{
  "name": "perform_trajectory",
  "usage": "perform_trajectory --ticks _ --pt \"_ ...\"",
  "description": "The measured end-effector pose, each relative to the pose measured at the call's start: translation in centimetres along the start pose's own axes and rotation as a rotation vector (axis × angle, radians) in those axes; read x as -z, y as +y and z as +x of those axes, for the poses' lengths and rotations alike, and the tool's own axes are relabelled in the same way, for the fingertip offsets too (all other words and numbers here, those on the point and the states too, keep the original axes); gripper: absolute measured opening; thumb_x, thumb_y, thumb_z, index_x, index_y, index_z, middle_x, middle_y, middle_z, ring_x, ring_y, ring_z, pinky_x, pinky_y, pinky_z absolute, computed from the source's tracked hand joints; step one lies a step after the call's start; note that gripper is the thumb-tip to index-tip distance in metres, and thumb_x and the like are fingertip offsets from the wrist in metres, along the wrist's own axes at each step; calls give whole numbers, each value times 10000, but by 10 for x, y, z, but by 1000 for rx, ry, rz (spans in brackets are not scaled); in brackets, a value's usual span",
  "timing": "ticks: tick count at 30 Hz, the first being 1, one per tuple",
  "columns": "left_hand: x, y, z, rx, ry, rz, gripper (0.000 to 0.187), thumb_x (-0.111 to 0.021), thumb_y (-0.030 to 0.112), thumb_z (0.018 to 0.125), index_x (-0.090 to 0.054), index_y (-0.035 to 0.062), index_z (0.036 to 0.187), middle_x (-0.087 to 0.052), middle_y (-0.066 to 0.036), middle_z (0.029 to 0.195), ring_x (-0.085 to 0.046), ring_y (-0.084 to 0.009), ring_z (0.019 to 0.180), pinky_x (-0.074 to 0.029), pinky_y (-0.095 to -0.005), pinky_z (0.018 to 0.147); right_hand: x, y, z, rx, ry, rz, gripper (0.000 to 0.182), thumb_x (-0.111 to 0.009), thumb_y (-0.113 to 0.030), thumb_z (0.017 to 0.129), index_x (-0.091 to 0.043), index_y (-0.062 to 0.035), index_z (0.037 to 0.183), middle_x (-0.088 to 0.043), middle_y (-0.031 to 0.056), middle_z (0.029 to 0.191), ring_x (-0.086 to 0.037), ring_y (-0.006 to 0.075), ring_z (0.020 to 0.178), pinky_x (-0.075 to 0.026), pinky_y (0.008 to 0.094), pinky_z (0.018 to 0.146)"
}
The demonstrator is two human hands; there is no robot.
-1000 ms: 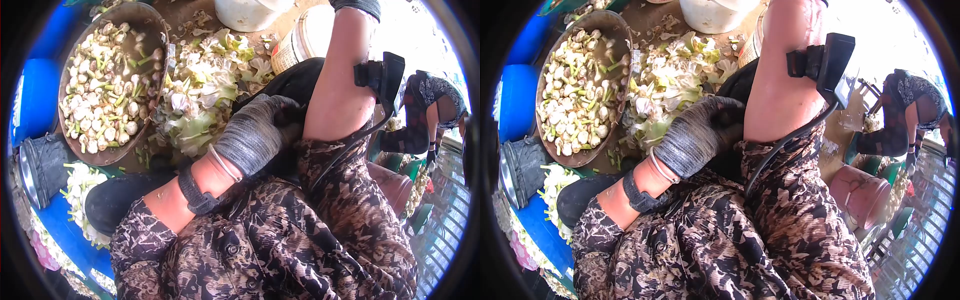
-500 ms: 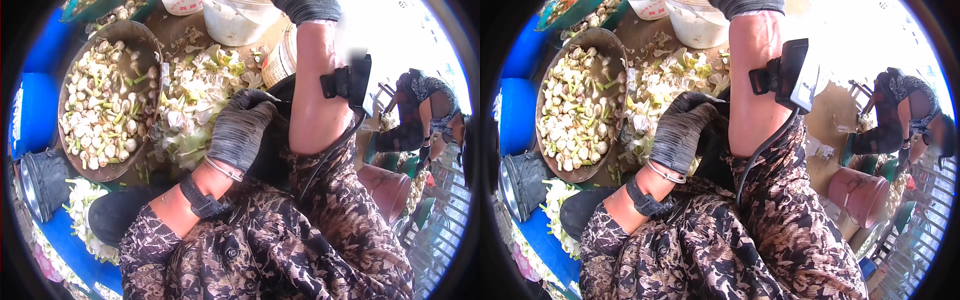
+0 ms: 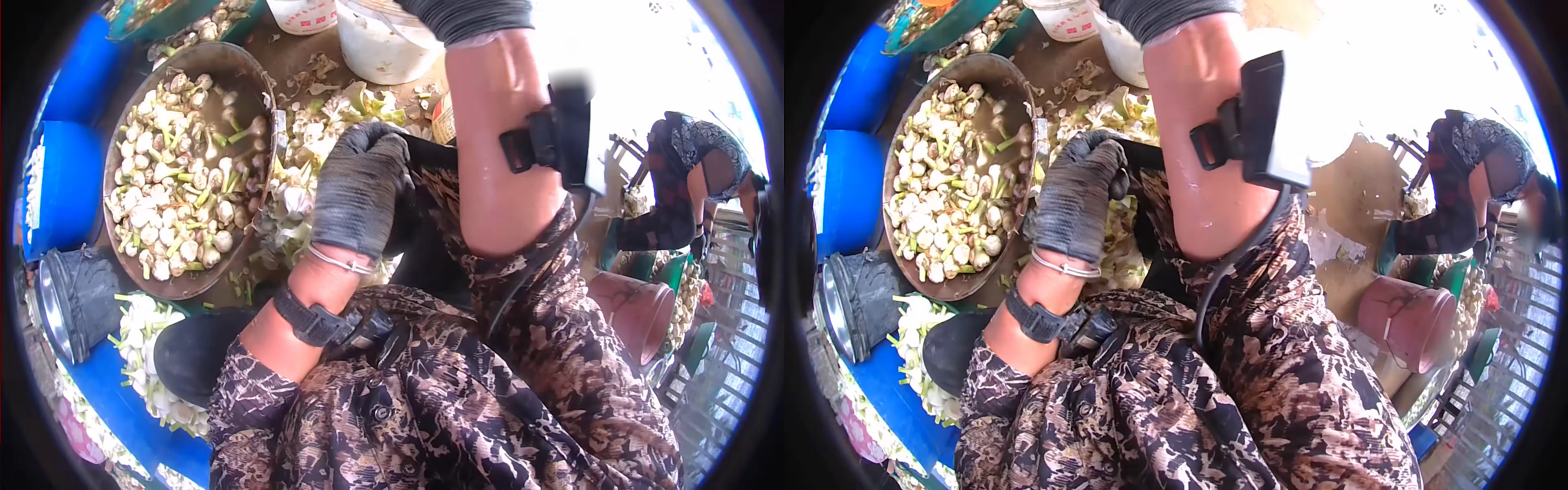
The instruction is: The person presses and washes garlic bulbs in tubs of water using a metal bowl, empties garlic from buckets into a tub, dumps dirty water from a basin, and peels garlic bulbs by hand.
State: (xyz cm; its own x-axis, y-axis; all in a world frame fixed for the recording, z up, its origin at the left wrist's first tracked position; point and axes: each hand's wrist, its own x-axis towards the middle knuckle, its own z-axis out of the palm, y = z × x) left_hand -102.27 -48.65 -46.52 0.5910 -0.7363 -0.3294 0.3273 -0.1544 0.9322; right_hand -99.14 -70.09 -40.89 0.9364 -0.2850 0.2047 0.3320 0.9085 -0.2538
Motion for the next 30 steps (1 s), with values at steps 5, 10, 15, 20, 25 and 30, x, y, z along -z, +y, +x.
perform_trajectory --ticks 5,10,15,20,25,30 --pt "-15 -3 -14 -72 -38 155 123 -576 109 905 -594 4 967 -612 -33 776 -555 -87 694 -468 -249 666 16 5 -24 144 209 -82 263 -529 -321 887 -591 -70 941 -627 72 828 -623 237 774 -511 331 590" --pt "-21 -3 -19 1 -332 -206 171 -571 82 913 -578 24 1074 -624 -19 877 -567 -89 752 -478 -231 692 -6 -3 -29 250 301 -238 261 -544 -321 883 -579 -71 950 -620 87 829 -619 232 769 -503 337 590" --pt "-30 -6 -20 41 -699 -588 276 -596 88 907 -557 35 1175 -627 -36 1002 -596 -103 851 -504 -236 740 -46 -27 -51 317 255 -185 256 -521 -300 874 -568 -54 927 -611 85 815 -613 230 752 -499 333 576" --pt "-71 7 -41 201 -918 -459 311 -569 97 883 -573 29 1186 -639 -23 984 -599 -95 793 -506 -225 682 -84 -67 -107 518 188 -44 259 -498 -283 866 -546 -33 916 -583 81 789 -595 222 734 -497 319 583" --pt "-132 -14 -54 -107 -762 -75 151 -574 90 904 -621 19 1029 -626 0 862 -566 -82 758 -482 -236 677 -107 -100 -173 610 219 111 257 -484 -330 871 -537 -83 919 -576 76 782 -593 222 715 -480 303 511" --pt "-188 -8 -56 -284 -692 -39 137 -555 79 910 -609 44 1031 -617 -20 905 -560 -97 813 -477 -250 723 -97 -152 -208 772 248 72 217 -472 -264 871 -535 -61 910 -568 61 789 -573 204 716 -483 298 535"
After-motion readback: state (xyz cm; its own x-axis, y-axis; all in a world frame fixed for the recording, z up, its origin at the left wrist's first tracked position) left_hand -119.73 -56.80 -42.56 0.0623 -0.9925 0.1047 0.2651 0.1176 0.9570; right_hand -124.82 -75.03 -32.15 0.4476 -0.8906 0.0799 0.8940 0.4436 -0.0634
